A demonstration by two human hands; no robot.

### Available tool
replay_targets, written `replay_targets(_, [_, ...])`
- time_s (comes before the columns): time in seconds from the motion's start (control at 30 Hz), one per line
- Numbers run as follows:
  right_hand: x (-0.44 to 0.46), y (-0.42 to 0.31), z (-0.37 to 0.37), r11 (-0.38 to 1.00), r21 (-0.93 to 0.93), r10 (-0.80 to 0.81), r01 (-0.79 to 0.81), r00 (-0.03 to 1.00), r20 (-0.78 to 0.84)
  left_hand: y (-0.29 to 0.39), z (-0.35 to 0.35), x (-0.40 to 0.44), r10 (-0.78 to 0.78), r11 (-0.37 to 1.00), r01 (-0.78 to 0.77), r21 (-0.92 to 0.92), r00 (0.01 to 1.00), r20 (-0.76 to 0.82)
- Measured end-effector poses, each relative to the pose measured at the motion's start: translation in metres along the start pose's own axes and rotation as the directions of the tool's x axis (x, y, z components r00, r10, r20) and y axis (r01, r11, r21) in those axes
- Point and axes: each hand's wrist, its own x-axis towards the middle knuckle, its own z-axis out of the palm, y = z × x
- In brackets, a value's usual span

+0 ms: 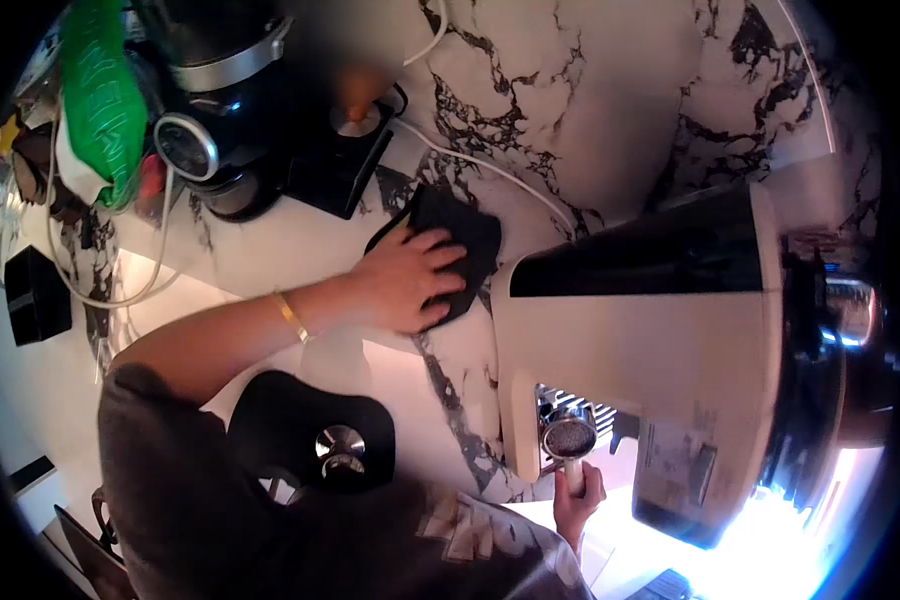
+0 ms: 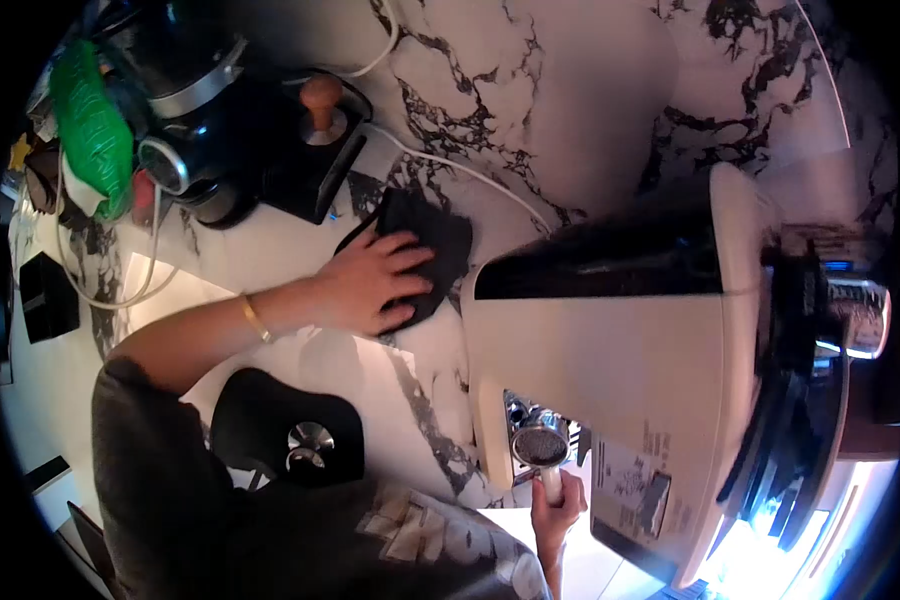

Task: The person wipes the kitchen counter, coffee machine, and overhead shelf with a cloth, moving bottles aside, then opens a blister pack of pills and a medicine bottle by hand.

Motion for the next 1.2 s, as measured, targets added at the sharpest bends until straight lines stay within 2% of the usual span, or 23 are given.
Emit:
replay_targets(0.1, [0.001, 0.001, 0.007, 0.998, 0.051, -0.042, 0.042, 0.999, -0.01, -0.006, 0.012, 0.008, 0.061, 0.997, -0.065, -0.038, 0.993, -0.096])
replay_targets(0.17, [-0.002, 0.004, 0.003, 0.997, 0.076, 0.013, -0.012, 1.0, -0.013, -0.016, 0.013, 0.05, 0.118, 0.993, -0.115, 0.03, 0.976, -0.182])
replay_targets(0.2, [0.001, 0.0, 0.001, 0.997, 0.073, 0.007, -0.008, 1.0, 0.008, -0.027, 0.016, 0.078, 0.199, 0.979, -0.201, 0.006, 0.961, -0.19])
replay_targets(0.23, [0.001, 0.002, 0.001, 0.998, 0.063, -0.004, 0.003, 1.0, 0.011, -0.037, 0.024, 0.103, 0.198, 0.98, -0.201, 0.008, 0.959, -0.2])
replay_targets(0.3, [0.002, 0.007, 0.004, 0.996, 0.067, -0.056, 0.057, 0.998, -0.014, -0.046, 0.036, 0.15, 0.497, 0.864, -0.503, -0.014, 0.859, -0.123])
replay_targets(0.33, [0.001, 0.005, 0.003, 0.999, 0.048, 0.0, 0.0, 1.0, 0.002, -0.042, 0.042, 0.172, 0.511, 0.857, -0.515, -0.003, 0.851, -0.123])
replay_targets(0.4, [0.004, -0.014, 0.004, 0.995, 0.08, 0.059, -0.054, 0.997, -0.057, -0.028, 0.043, 0.212, 0.57, 0.785, -0.587, -0.199, 0.809, -0.142])
replay_targets(0.5, [0.005, -0.022, 0.011, 0.987, 0.13, 0.107, -0.093, 0.989, -0.1, -0.013, 0.038, 0.244, 0.589, 0.766, -0.59, -0.256, 0.803, -0.088])
replay_targets(0.53, [-0.004, -0.012, 0.015, 0.98, 0.151, 0.146, -0.126, 0.98, -0.132, -0.011, 0.037, 0.244, 0.609, 0.711, -0.634, -0.303, 0.771, -0.185])
replay_targets(0.57, [-0.012, -0.007, 0.015, 0.972, 0.172, 0.188, -0.161, 0.97, -0.157, -0.008, 0.034, 0.246, 0.614, 0.705, -0.638, -0.31, 0.768, -0.183])
replay_targets(0.6, [-0.012, -0.012, 0.012, 0.966, 0.153, 0.227, -0.209, 0.967, -0.114, -0.004, 0.026, 0.247, 0.585, 0.757, -0.582, -0.297, 0.806, -0.09])
replay_targets(0.63, [-0.016, -0.005, 0.01, 0.986, 0.078, 0.155, -0.149, 0.985, -0.082, -0.002, 0.021, 0.243, 0.546, 0.805, -0.524, -0.28, 0.838, 0.0])
replay_targets(0.67, [-0.017, -0.005, 0.01, 0.981, 0.078, 0.187, -0.18, 0.979, -0.087, -0.005, 0.028, 0.238, 0.55, 0.756, -0.571, -0.321, 0.819, -0.161])
replay_targets(0.7, [-0.018, -0.011, 0.009, 0.972, 0.082, 0.23, -0.222, 0.968, -0.099, -0.003, 0.024, 0.227, 0.557, 0.748, -0.573, -0.337, 0.817, -0.153])
replay_targets(0.73, [-0.015, -0.017, 0.005, 0.988, 0.004, 0.151, -0.151, 0.986, -0.066, -0.001, 0.014, 0.216, 0.484, 0.808, -0.473, -0.35, 0.873, -0.063])
replay_targets(0.77, [-0.018, -0.014, 0.006, 0.982, 0.045, 0.185, -0.183, 0.981, -0.062, -0.004, 0.007, 0.208, 0.4, 0.865, -0.368, -0.34, 0.916, 0.026])
replay_targets(0.83, [-0.017, -0.012, 0.017, 0.985, 0.045, 0.171, -0.165, 0.97, -0.171, -0.051, 0.052, 0.181, 0.486, 0.768, -0.589, -0.252, 0.792, -0.37])
replay_targets(0.87, [-0.016, -0.016, 0.016, 0.977, 0.099, 0.205, -0.191, 0.966, -0.158, -0.053, 0.035, 0.157, 0.452, 0.806, -0.527, -0.269, 0.842, -0.295])
replay_targets(0.9, [-0.016, -0.01, 0.019, 0.981, 0.139, 0.163, -0.138, 0.968, -0.189, -0.05, 0.024, 0.131, 0.407, 0.839, -0.46, -0.291, 0.885, -0.227])
replay_targets(0.97, [-0.006, -0.024, 0.014, 0.988, 0.138, 0.095, -0.065, 0.97, -0.224, -0.05, 0.031, 0.092, 0.43, 0.847, -0.477, -0.234, 0.874, -0.227])
replay_targets(1.03, [-0.007, -0.027, 0.012, 0.994, 0.085, 0.083, -0.065, 0.971, -0.224, -0.024, 0.021, 0.053, 0.261, 0.865, -0.321, -0.386, 0.944, -0.202])
replay_targets(1.1, [-0.009, -0.015, 0.016, 0.988, 0.151, 0.065, -0.03, 0.97, -0.232, -0.009, 0.022, 0.027, 0.255, 0.892, -0.266, -0.365, 0.964, -0.078])
replay_targets(1.2, [-0.01, -0.014, 0.015, 0.992, 0.124, 0.049, -0.017, 0.966, -0.256, 0.025, 0.02, 0.003, 0.286, 0.906, -0.24, -0.349, 0.954, 0.089])
